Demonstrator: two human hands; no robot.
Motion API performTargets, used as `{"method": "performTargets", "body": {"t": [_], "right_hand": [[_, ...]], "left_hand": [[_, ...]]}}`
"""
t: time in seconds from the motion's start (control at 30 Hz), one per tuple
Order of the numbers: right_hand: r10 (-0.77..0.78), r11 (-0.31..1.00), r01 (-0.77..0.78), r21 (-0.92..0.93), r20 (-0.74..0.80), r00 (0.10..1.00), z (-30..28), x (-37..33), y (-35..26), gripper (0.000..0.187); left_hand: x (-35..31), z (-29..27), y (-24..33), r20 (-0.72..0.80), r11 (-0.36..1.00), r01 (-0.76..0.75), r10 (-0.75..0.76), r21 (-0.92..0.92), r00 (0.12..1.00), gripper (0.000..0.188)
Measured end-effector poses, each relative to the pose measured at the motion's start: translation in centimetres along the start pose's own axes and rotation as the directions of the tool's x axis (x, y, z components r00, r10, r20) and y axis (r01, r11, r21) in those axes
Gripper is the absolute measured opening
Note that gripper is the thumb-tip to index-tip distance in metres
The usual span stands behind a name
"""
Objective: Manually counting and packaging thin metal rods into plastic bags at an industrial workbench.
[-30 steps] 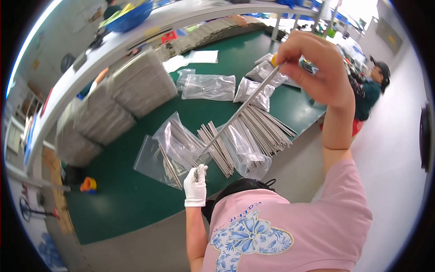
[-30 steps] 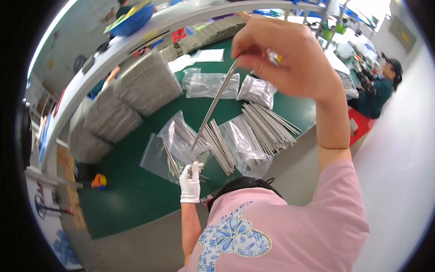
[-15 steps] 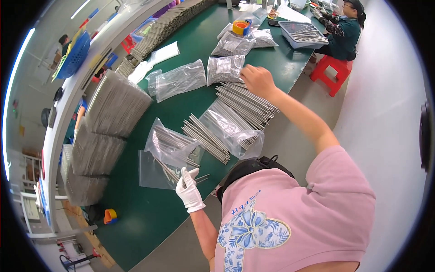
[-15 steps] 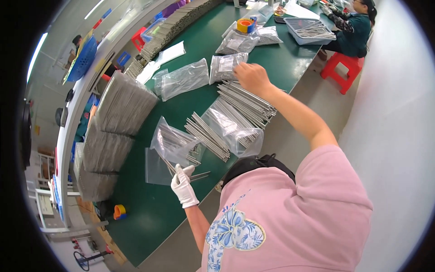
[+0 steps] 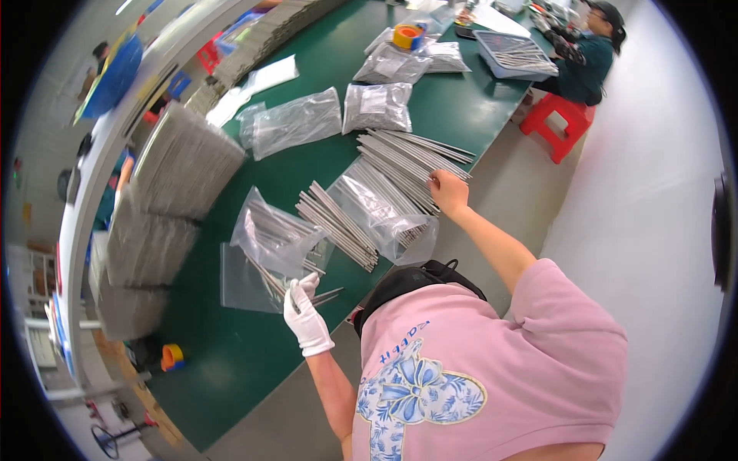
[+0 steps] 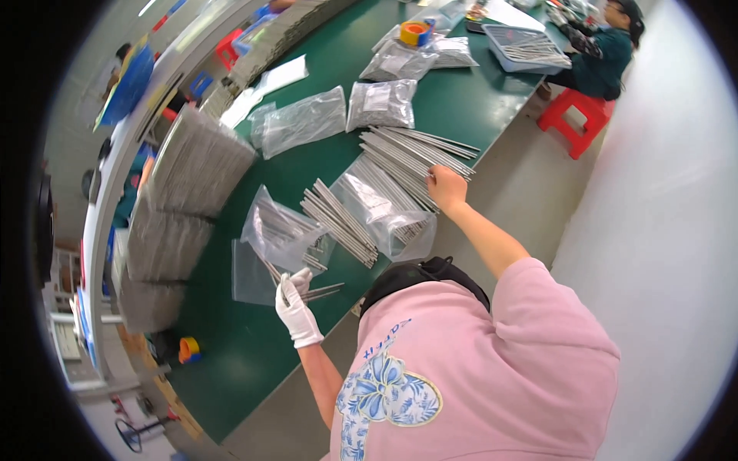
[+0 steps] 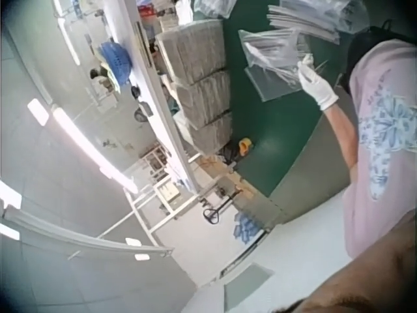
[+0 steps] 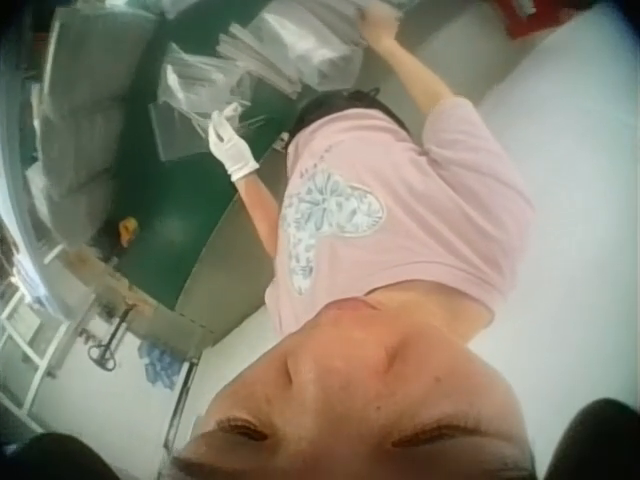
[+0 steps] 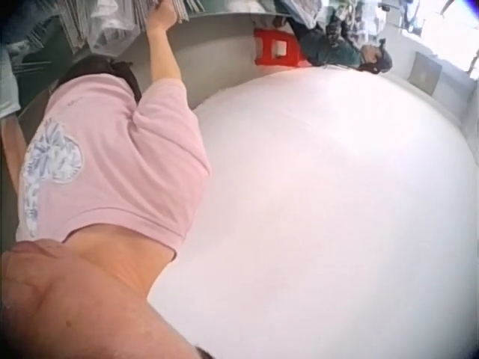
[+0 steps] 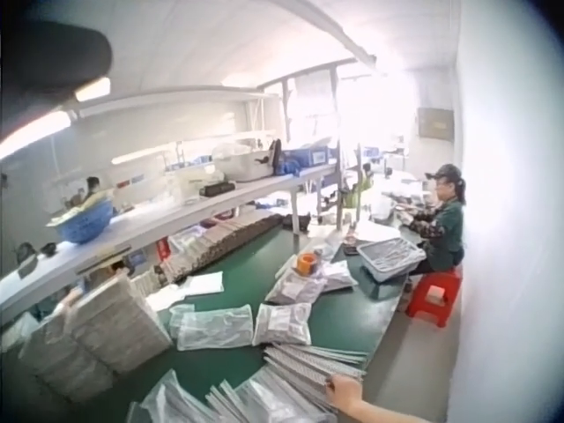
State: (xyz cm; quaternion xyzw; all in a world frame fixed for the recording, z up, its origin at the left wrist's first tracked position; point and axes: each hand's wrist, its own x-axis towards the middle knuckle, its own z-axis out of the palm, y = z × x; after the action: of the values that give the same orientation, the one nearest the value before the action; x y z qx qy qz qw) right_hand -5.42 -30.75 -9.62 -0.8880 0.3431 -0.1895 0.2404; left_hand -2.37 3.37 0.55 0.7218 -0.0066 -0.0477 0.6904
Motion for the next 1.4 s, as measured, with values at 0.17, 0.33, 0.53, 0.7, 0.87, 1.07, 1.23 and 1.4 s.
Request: {"method": "performTargets", "body": {"t": [0.17,0.33,0.53,0.7,0.87,1.07,1.23,1.4], "right_hand": [[-0.376,0.744,0.174,0.645,0.19,0.907,-3.3,-1.3,-11.0,0.016],[-0.888,0.358,0.539,0.762,0.1,0.448,-7.1,-4.7,-22.0,0.009],[-0.97,0.19,0.602,0.775,0.052,0.239,-5.3,-6.5,-24.9,0.007],[-0.973,0.191,0.641,0.743,0.059,0.221,-4.8,-6.8,-25.1,0.008],[-0.993,0.112,0.786,0.608,0.042,0.109,-5.5,-6.3,-25.6,0.009],[-0.995,0.039,0.816,0.577,-0.049,0.082,-5.4,-6.4,-25.6,0.014],[-0.995,-0.009,0.817,0.577,-0.089,0.051,-5.5,-6.6,-25.3,0.015],[-0.993,0.041,0.869,0.494,-0.079,0.092,-6.1,-6.1,-24.3,0.014]], "left_hand": [[0.4,1.4,0.5,0.051,1.0,-0.019,0.018,0.019,0.999,0.029],[0.1,1.3,0.6,0.069,0.972,-0.122,0.11,0.203,0.992,0.026],[-0.4,0.9,0.0,0.026,0.942,-0.079,0.074,0.326,0.997,0.021],[-0.5,1.0,0.2,0.052,0.922,-0.122,0.111,0.368,0.993,0.017],[-0.2,1.2,-1.3,0.029,0.932,-0.146,0.144,0.331,0.989,0.017],[-0.6,1.5,-2.0,0.042,0.918,-0.073,0.061,0.39,0.997,0.02],[-0.9,1.2,-1.6,0.082,0.924,-0.117,0.093,0.364,0.992,0.02],[-1.1,1.1,-1.4,0.161,0.949,-0.242,0.211,0.204,0.964,0.015]]}}
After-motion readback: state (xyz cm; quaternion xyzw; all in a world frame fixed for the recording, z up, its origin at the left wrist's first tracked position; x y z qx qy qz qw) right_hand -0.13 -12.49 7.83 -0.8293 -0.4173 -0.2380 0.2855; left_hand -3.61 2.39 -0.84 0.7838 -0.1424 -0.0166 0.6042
